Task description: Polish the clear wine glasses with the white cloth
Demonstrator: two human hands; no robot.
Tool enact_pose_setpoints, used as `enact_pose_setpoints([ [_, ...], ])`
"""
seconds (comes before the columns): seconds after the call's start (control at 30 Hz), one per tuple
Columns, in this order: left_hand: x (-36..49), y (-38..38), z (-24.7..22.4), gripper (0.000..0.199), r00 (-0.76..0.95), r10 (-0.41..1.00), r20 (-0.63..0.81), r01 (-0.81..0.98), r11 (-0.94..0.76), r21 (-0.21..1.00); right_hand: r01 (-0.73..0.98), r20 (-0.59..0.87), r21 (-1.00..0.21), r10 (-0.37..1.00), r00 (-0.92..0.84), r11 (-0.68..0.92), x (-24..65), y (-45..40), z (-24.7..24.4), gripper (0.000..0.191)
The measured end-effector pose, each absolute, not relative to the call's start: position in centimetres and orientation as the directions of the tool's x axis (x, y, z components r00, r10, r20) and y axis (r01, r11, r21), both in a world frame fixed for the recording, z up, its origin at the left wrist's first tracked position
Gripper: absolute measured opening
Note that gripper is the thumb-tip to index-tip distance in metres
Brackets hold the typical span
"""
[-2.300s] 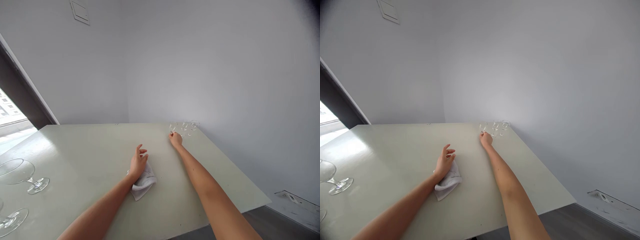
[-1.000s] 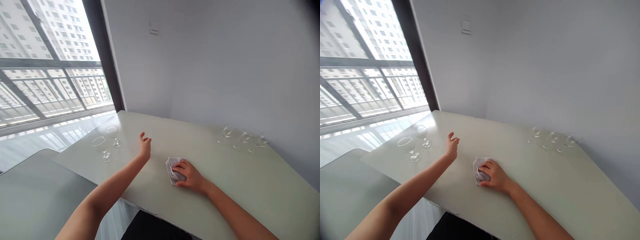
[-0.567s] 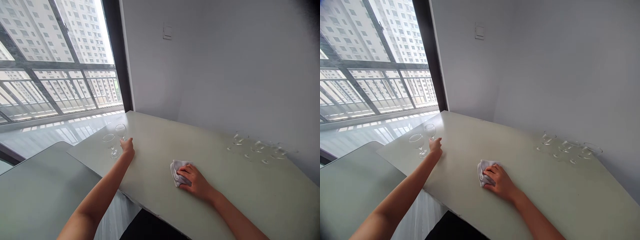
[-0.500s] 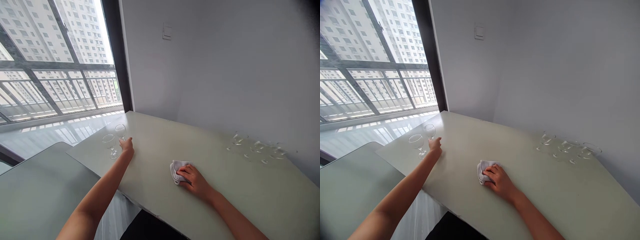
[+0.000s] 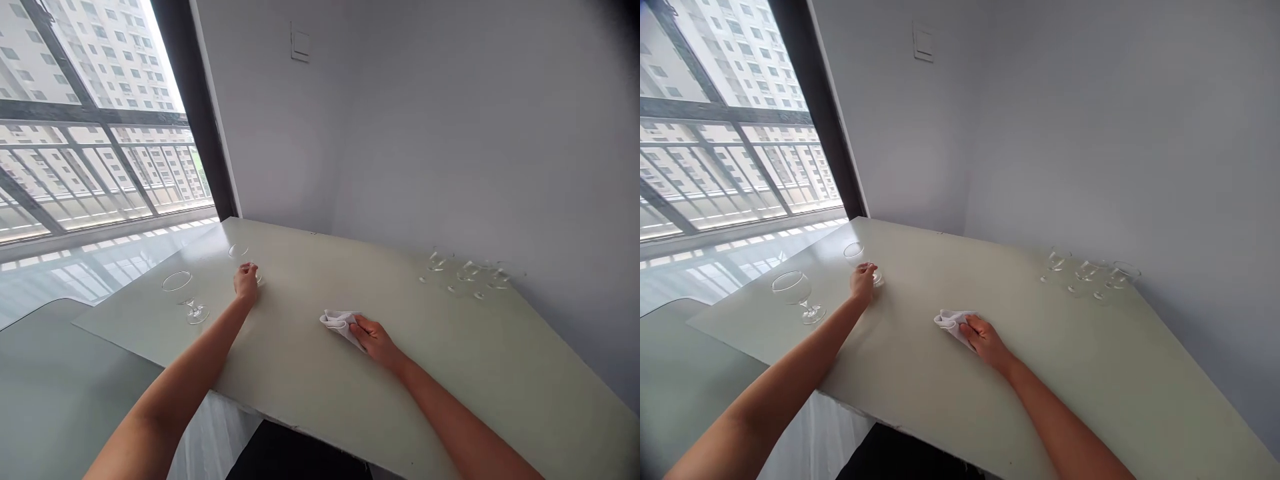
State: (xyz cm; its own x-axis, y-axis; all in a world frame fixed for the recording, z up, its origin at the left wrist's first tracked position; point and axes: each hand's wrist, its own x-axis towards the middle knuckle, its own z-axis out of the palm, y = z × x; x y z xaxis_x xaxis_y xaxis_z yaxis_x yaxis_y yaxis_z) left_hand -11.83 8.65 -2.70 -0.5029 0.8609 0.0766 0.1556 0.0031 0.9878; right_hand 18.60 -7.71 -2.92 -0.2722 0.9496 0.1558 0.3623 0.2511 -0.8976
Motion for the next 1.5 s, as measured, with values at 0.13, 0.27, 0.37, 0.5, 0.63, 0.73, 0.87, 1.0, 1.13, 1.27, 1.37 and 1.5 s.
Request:
enact_pose_setpoints([
  [0.13, -6.7, 7.4, -2.4, 0.02, -0.274, 0.953, 0.129, 0.245, -0.06, 0.968, 0.203, 0.011, -0.976, 0.954, -0.298, 0.075, 19.3, -7.8, -1.8, 0.042],
  [0.27, -2.1, 5.6, -1.1, 0.018, -0.084, 0.976, 0.202, 0.326, -0.164, 0.931, 0.118, 0.069, -0.989, 0.99, -0.127, 0.084, 20.0, -7.4, -0.5, 0.04],
  [0.37, 0.1, 4.3, -0.1, 0.017, 0.128, 0.96, 0.251, 0.379, -0.281, 0.882, -0.088, -0.006, -0.996, 0.979, 0.204, 0.012, 20.5, -6.9, 1.0, 0.038],
  [0.5, 1.9, 2.7, -0.2, 0.017, 0.341, 0.9, 0.271, 0.419, -0.404, 0.813, -0.338, -0.089, -0.94, 0.929, 0.36, 0.041, 20.8, -6.3, 3.9, 0.033],
  [0.63, 2.4, 1.6, -1.3, 0.013, 0.432, 0.85, 0.302, 0.534, -0.511, 0.673, -0.271, 0.089, -0.941, 0.919, 0.385, 0.205, 19.4, -6.1, 6.3, 0.034],
  [0.73, 2.1, 1.3, -1.9, 0.012, 0.447, 0.85, 0.278, 0.6, -0.515, 0.612, -0.001, 0.245, -0.968, 0.942, 0.231, 0.252, 17.7, -6.2, 6.7, 0.039],
  [0.87, 1.5, 1.6, -2.0, 0.013, 0.412, 0.879, 0.242, 0.653, -0.47, 0.594, 0.505, 0.407, -0.789, 0.913, 0.004, 0.35, 16.6, -6.5, 5.9, 0.037],
  [1.0, 1.3, 1.9, -2.1, 0.012, 0.401, 0.885, 0.237, 0.672, -0.46, 0.581, 0.777, 0.474, -0.531, 0.878, -0.059, 0.339, 17.1, -6.3, 5.0, 0.042],
  [1.13, 1.3, 1.9, -2.3, 0.014, 0.434, 0.859, 0.27, 0.659, -0.508, 0.555, 0.865, 0.509, -0.378, 0.855, -0.104, 0.331, 17.5, -5.8, 4.4, 0.038],
  [1.27, 1.3, 1.9, -2.5, 0.015, 0.431, 0.853, 0.294, 0.68, -0.522, 0.515, 0.815, 0.509, -0.521, 0.858, 0.06, 0.252, 17.6, -5.4, 3.9, 0.037],
  [1.37, 1.4, 1.9, -2.5, 0.016, 0.451, 0.835, 0.315, 0.688, -0.55, 0.474, 0.618, 0.362, -0.766, 0.914, 0.183, 0.18, 17.8, -5.1, 3.8, 0.033],
  [1.5, 1.5, 1.8, -2.3, 0.013, 0.419, 0.854, 0.31, 0.692, -0.521, 0.5, 0.419, 0.244, -0.887, 0.967, 0.071, 0.193, 17.6, -5.8, 4.6, 0.033],
])
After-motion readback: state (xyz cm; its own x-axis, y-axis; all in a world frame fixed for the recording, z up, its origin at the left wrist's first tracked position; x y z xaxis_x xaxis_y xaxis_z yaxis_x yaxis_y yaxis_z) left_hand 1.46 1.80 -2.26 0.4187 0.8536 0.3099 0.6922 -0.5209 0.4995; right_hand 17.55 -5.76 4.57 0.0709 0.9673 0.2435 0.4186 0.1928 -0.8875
